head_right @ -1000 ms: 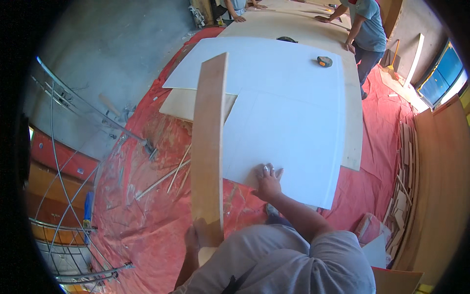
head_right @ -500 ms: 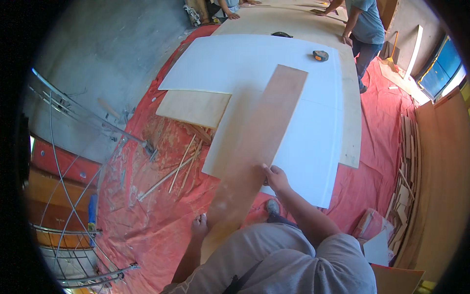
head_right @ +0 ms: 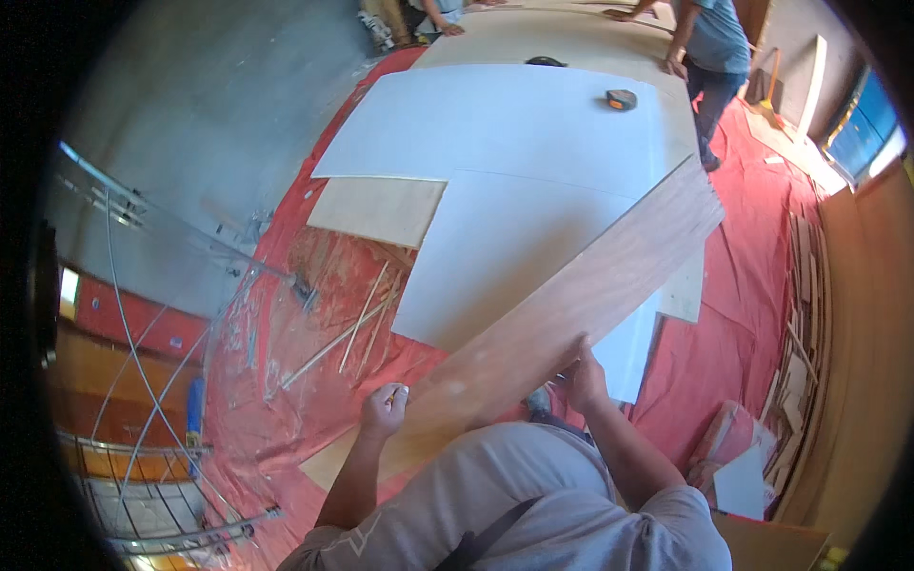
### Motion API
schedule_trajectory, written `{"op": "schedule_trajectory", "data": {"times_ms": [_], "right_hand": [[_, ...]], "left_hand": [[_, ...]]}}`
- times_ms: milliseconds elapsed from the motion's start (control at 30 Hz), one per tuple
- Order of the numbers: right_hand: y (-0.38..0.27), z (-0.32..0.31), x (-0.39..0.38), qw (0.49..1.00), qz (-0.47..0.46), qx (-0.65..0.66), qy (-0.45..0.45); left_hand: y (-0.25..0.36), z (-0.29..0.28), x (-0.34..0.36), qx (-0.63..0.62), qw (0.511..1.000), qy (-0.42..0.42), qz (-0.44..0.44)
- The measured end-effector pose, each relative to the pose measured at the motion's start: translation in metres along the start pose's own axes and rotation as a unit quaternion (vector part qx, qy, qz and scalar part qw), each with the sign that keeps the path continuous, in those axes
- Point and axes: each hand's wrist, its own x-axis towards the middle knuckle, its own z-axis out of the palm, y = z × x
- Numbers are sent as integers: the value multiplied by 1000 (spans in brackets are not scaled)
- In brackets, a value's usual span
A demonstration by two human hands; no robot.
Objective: The person uses a utility knife to cut a thin wooden board, using another wooden piece as a straight edge, and then breaks the board along the score line.
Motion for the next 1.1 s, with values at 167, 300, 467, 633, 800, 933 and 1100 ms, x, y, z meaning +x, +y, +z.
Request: {"op": "schedule_trajectory", "data": {"times_ms": [167,300,467,633,800,933,1100], "right_hand": [[-12,-19,-7,974,-165,142,60],[-49,-4,-34,922,-222,190,253],[-90,17,-116,860,-342,170,340],[-118,-46,-201,745,-533,40,399],[-129,-110,-309,589,-526,-57,611],[-115,-174,-375,507,-647,-30,569],[-67,-307,-471,159,-524,-359,756]], "left_hand": [[55,17,16,-20,993,4,119],[48,44,12,-76,983,-16,167],[93,43,-1,-62,949,-90,295],[110,73,-9,-182,944,-180,207],[138,81,45,84,946,-229,215],[156,120,99,209,931,-184,237],[191,178,158,290,914,-205,195]]}}
